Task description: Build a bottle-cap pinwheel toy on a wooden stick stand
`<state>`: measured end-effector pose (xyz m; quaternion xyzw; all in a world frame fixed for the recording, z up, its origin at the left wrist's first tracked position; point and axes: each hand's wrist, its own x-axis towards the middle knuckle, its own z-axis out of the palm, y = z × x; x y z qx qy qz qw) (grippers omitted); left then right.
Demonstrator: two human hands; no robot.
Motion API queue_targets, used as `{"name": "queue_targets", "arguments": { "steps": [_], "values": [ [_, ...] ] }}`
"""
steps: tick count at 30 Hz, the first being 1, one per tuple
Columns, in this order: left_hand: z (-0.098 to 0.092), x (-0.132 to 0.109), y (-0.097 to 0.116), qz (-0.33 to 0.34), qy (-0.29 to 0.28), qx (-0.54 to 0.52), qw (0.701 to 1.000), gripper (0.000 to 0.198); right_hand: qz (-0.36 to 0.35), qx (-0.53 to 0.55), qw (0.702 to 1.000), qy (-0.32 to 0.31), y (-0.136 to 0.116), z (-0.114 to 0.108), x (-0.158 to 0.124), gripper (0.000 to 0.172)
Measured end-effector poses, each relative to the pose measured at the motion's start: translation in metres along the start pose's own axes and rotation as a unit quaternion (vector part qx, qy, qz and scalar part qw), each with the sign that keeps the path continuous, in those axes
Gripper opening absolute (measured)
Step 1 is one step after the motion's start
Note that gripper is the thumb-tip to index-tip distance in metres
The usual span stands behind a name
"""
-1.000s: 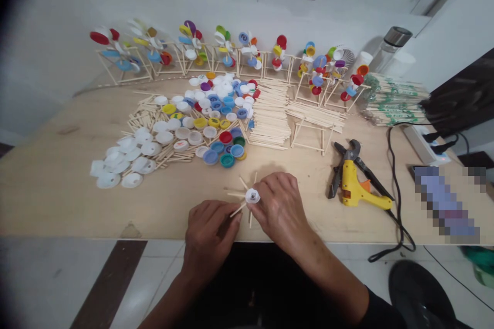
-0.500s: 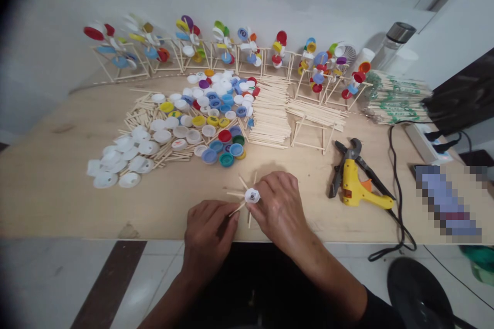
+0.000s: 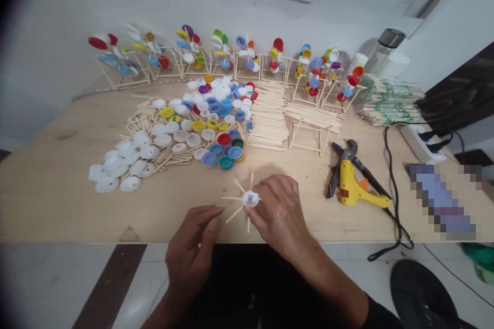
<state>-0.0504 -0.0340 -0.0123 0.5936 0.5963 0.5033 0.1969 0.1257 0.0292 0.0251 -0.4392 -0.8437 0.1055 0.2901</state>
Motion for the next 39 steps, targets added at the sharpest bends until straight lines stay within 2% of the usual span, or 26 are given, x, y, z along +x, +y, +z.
{"name": "queue_targets", "arguments": {
  "steps": [2,4,7,11,14,23,29,34,39],
  "values": [
    [-0.006,-0.001,0.000,-0.082,0.027,-0.068,0.994,0.015,-0.002,0.015,1.000,0.016,-0.003,-0.005,-0.001,0.013],
    [-0.009,0.002,0.000,-0.176,0.021,-0.152,0.972,0.017,-0.002,0.025,0.999,0.024,-0.008,-0.009,-0.001,0.015],
    [-0.010,0.010,0.005,-0.286,-0.045,-0.298,0.910,0.027,-0.008,0.041,0.999,0.029,-0.016,-0.015,-0.003,0.016],
    [-0.007,0.017,0.016,-0.362,-0.131,-0.414,0.825,0.037,-0.024,0.068,0.997,0.033,-0.025,-0.018,-0.005,0.019],
    [-0.005,0.015,0.021,-0.381,-0.153,-0.443,0.797,0.039,-0.036,0.088,0.995,0.037,-0.029,-0.018,-0.007,0.020],
    [0.000,0.008,0.019,-0.428,-0.120,-0.525,0.726,0.036,-0.038,0.137,0.988,0.058,-0.037,-0.013,-0.011,0.020],
    [0.002,0.005,0.022,-0.409,-0.125,-0.527,0.734,0.029,-0.027,0.171,0.983,0.060,-0.037,-0.010,-0.014,0.022],
    [0.002,0.006,0.028,-0.408,-0.122,-0.576,0.698,0.021,-0.023,0.182,0.981,0.063,-0.037,-0.009,-0.015,0.023],
    [0.003,0.008,0.036,-0.417,-0.105,-0.570,0.700,0.023,-0.014,0.192,0.977,0.090,-0.041,-0.005,-0.013,0.020]
  ]
}}
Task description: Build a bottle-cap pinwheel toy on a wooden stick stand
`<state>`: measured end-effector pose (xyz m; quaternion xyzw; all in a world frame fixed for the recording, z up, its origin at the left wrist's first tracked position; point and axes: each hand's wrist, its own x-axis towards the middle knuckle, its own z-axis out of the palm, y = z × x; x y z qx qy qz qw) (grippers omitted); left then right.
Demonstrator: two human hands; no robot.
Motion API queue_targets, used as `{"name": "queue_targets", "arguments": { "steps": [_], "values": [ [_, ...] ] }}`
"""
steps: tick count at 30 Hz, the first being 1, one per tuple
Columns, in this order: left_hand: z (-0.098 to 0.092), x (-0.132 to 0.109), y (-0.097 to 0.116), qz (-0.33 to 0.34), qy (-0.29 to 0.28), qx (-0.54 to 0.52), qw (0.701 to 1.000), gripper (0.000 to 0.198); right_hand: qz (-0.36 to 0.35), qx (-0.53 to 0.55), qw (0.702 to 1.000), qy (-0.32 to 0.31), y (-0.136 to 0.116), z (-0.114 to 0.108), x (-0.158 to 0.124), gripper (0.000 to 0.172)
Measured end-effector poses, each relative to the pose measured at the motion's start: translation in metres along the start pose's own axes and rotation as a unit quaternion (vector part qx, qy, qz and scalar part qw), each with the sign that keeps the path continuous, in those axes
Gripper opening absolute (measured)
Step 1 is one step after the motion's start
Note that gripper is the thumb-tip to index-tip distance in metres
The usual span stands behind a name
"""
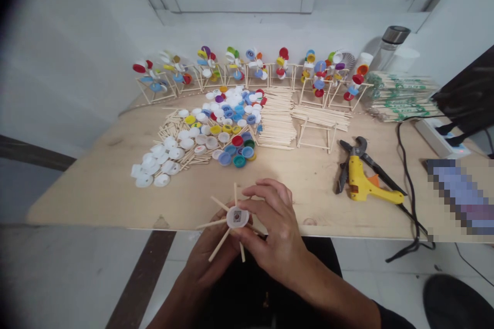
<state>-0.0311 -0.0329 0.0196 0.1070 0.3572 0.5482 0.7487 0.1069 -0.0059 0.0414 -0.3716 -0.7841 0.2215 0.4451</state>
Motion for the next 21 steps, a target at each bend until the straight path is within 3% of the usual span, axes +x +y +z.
{"name": "queue_targets", "arguments": {
  "steps": [13,21],
  "values": [
    [-0.004,0.002,0.000,0.003,0.016,-0.004,1.000,0.028,0.005,0.006,1.000,0.017,0.001,0.005,0.000,0.021],
    [-0.021,0.004,-0.007,0.020,-0.001,-0.048,0.999,0.030,-0.006,-0.028,0.999,0.016,-0.005,0.008,0.005,0.020]
  ]
}}
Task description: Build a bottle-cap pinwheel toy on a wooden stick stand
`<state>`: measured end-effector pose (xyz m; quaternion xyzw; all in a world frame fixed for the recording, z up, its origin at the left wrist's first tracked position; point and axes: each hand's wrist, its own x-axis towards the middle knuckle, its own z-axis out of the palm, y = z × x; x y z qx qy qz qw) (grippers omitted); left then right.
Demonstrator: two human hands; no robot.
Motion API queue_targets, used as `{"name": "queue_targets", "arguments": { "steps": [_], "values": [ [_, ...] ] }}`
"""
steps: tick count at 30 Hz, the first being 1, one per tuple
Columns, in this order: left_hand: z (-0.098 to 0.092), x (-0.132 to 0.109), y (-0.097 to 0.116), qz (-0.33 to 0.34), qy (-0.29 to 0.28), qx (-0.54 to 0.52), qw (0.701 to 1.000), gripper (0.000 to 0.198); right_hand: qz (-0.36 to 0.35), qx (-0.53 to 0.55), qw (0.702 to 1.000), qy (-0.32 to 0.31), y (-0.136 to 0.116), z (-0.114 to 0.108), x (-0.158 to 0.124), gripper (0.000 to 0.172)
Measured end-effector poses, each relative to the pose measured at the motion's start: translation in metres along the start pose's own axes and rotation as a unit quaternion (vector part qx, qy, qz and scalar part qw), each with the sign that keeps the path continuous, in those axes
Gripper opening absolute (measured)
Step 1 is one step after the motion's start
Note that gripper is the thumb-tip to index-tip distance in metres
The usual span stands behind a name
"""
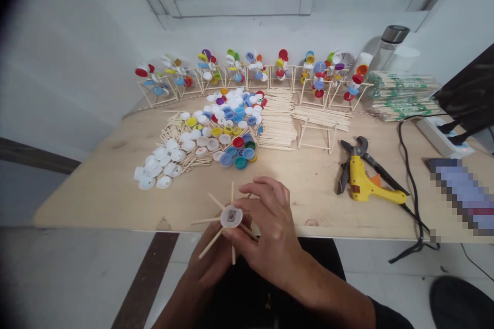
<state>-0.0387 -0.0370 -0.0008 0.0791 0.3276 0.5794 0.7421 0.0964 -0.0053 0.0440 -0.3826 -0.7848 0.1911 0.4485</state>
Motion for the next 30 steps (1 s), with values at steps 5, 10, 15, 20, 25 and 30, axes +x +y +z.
{"name": "queue_targets", "arguments": {
  "steps": [5,10,15,20,25,30],
  "values": [
    [-0.002,0.000,-0.001,-0.011,0.012,-0.036,0.999,0.031,-0.015,-0.020,1.000,0.007,-0.002,0.003,0.003,0.018],
    [-0.006,0.000,-0.005,-0.029,0.052,-0.043,0.997,0.026,-0.015,-0.038,0.999,0.006,-0.001,0.005,0.004,0.016],
    [-0.006,0.003,-0.003,-0.047,0.054,-0.096,0.993,0.019,-0.013,-0.050,0.999,-0.003,-0.002,0.000,0.003,0.025],
    [0.005,0.005,0.004,-0.040,0.034,-0.119,0.992,0.028,-0.001,-0.018,1.000,0.005,-0.004,-0.017,-0.001,0.030],
    [0.008,0.006,0.003,-0.031,0.023,-0.084,0.996,0.032,0.043,0.021,0.999,-0.002,0.002,-0.024,-0.007,0.027],
    [0.004,0.006,0.005,-0.011,0.041,-0.052,0.998,0.032,0.074,0.026,0.997,0.007,0.012,-0.024,-0.014,0.026]
  ]
}}
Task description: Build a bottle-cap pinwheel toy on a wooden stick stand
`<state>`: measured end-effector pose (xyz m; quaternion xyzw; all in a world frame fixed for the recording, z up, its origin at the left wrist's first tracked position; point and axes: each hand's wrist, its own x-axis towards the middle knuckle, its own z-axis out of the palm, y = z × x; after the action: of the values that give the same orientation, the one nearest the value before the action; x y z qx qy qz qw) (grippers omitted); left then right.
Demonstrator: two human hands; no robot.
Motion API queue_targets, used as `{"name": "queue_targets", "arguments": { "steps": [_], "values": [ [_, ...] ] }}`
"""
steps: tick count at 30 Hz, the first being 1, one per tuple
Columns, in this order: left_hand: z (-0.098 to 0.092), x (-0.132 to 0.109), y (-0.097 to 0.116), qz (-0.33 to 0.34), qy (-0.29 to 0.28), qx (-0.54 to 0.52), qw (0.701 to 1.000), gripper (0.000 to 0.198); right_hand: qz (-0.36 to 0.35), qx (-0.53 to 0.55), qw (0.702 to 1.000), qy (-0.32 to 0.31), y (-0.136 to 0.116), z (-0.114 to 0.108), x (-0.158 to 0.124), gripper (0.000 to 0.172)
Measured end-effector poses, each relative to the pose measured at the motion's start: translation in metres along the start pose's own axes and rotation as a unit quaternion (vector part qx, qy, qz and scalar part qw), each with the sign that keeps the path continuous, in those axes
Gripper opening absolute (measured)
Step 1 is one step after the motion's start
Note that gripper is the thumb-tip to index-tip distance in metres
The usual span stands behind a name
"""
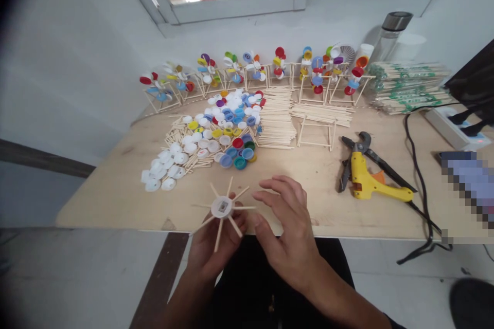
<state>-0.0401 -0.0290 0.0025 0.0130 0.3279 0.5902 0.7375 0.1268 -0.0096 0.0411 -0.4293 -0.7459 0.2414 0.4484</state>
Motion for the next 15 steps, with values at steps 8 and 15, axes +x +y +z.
{"name": "queue_targets", "arguments": {
  "steps": [8,15],
  "values": [
    [-0.006,0.007,0.010,0.170,0.072,0.168,0.968,0.037,0.037,-0.008,0.999,0.016,0.022,0.000,-0.012,0.023],
    [-0.009,0.004,-0.006,0.324,0.072,0.366,0.869,0.046,0.037,-0.025,0.999,0.001,0.026,0.005,-0.017,0.025]
  ]
}}
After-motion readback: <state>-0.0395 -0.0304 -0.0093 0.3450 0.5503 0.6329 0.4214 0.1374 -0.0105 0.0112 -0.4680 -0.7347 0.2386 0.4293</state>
